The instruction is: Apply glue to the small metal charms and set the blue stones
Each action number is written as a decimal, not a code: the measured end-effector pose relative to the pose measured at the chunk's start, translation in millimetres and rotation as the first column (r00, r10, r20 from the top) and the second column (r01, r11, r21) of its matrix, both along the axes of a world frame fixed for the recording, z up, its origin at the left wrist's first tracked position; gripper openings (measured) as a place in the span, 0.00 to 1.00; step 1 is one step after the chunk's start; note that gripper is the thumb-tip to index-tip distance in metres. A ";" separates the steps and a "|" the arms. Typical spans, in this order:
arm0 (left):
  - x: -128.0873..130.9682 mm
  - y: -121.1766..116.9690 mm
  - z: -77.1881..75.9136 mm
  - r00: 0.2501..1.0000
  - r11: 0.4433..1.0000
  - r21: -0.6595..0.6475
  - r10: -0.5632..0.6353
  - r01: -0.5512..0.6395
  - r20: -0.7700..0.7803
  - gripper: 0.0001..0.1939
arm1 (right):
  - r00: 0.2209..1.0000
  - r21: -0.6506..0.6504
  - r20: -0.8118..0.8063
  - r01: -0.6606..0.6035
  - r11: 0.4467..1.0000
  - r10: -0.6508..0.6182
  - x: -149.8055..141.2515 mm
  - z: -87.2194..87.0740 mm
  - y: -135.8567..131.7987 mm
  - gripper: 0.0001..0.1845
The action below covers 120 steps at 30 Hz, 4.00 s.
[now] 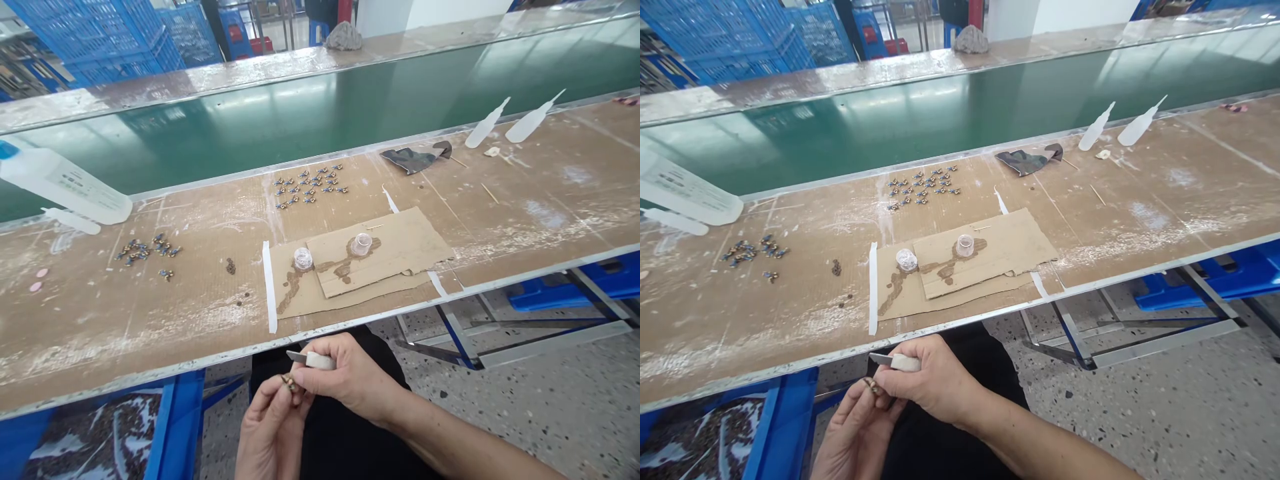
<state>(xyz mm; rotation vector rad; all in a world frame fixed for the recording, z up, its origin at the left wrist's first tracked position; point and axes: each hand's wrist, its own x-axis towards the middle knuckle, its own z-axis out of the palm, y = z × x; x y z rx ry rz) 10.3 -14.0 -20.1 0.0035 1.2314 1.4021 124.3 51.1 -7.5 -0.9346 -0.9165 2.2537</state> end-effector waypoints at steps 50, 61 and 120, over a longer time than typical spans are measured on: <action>-20.8 -5.2 -14.0 0.975 0.961 0.168 -0.212 0.221 -0.071 0.08 | 0.941 0.111 -0.113 -0.306 0.946 0.318 23.8 9.0 1.6 0.14; -16.5 -4.1 -12.8 0.973 0.949 0.214 -0.222 0.230 -0.062 0.08 | 0.936 0.109 -0.117 -0.319 0.941 0.331 25.5 13.6 2.1 0.14; -10.6 -1.6 -11.3 0.997 0.998 0.021 -0.054 0.053 0.046 0.11 | 0.994 -0.067 -0.101 0.042 0.997 -0.048 -3.7 -0.3 -1.4 0.22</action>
